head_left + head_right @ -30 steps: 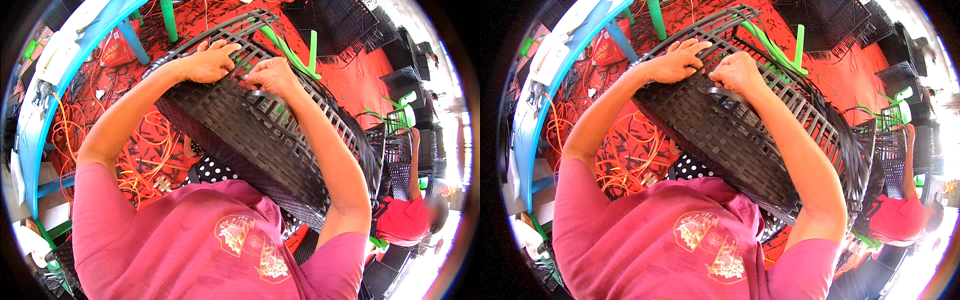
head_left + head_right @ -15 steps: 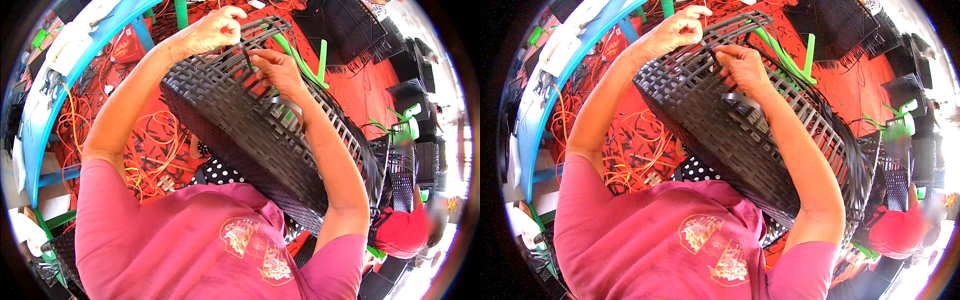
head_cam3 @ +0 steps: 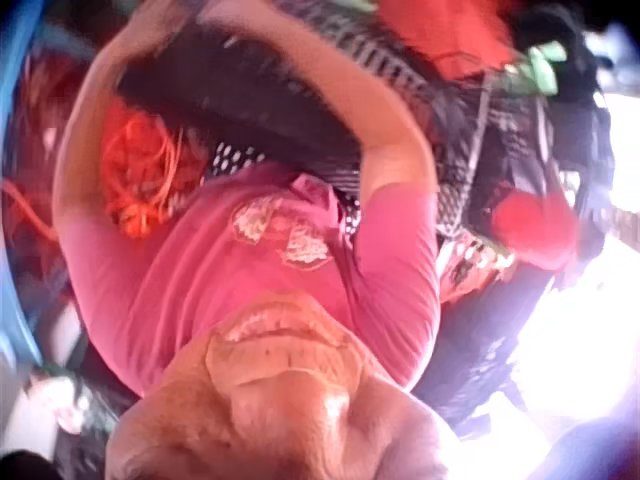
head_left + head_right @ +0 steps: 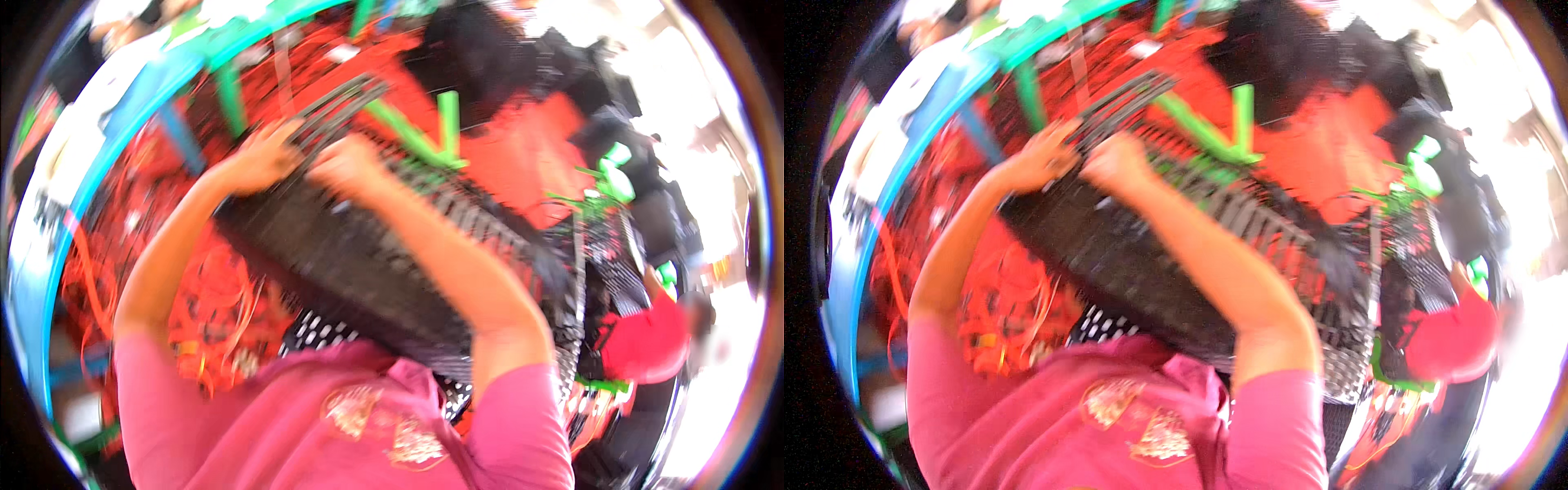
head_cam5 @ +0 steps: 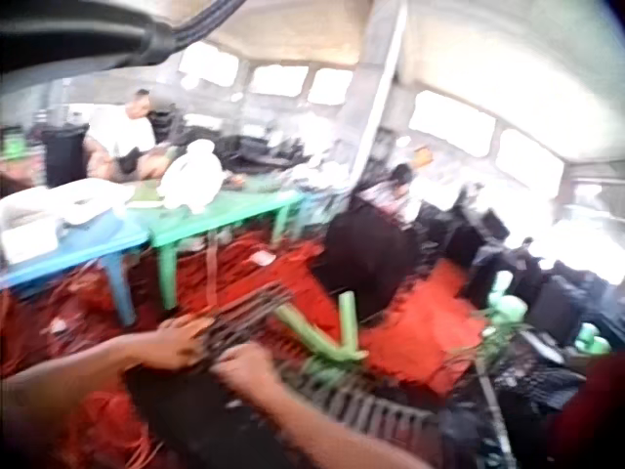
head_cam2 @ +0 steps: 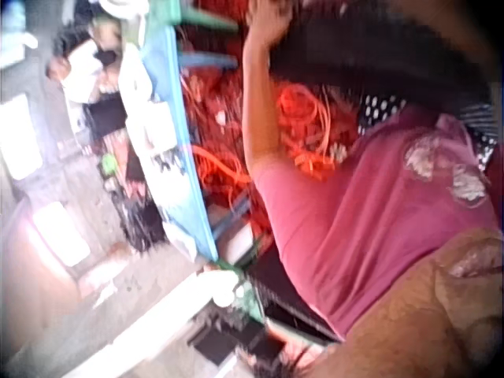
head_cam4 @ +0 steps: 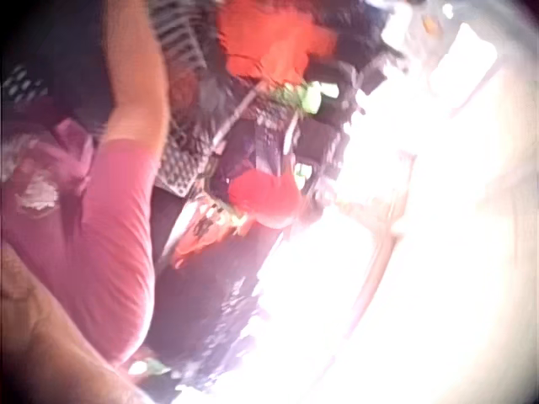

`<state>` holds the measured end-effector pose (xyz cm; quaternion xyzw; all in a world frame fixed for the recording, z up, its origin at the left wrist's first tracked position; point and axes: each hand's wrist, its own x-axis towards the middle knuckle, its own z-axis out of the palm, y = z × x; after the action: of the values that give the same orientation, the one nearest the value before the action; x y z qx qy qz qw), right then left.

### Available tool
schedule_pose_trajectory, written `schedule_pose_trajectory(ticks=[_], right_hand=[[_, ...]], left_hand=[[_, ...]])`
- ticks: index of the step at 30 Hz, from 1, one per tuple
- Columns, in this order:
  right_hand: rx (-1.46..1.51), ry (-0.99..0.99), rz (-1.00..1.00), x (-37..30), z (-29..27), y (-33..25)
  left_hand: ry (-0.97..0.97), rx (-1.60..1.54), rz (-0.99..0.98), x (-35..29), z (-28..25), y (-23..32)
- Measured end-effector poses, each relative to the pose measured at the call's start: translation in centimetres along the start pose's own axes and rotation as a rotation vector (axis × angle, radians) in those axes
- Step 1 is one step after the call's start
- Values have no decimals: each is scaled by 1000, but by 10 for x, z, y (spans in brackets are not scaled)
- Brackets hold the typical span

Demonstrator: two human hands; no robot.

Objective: The person weaves a dark plastic strip into the frame of a basket, interlacing it with existing strands. They repeatedly pull the strip tight and adjust the weave pattern to ensure a secure fit. The basket is rotated and repositioned frequently to access different sections of the frame.

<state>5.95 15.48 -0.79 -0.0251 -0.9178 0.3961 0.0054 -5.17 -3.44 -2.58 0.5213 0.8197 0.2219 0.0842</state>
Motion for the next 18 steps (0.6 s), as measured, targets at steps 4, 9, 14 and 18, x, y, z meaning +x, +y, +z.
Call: schedule_pose_trajectory(ticks=[4,9,14,18], right_hand=[[1,168,-10,34,36,12],[214,140,127,10,27,-10],[404,185,-140,16,30,6],[670,-5,43,9,15,-18]], left_hand=[[-58,-98,-51,-5,-4,-17],[11,-323,-92,-4,-5,-14],[241,-486,-16,-4,-22,13],[312,-231,180,-11,-38,31]])
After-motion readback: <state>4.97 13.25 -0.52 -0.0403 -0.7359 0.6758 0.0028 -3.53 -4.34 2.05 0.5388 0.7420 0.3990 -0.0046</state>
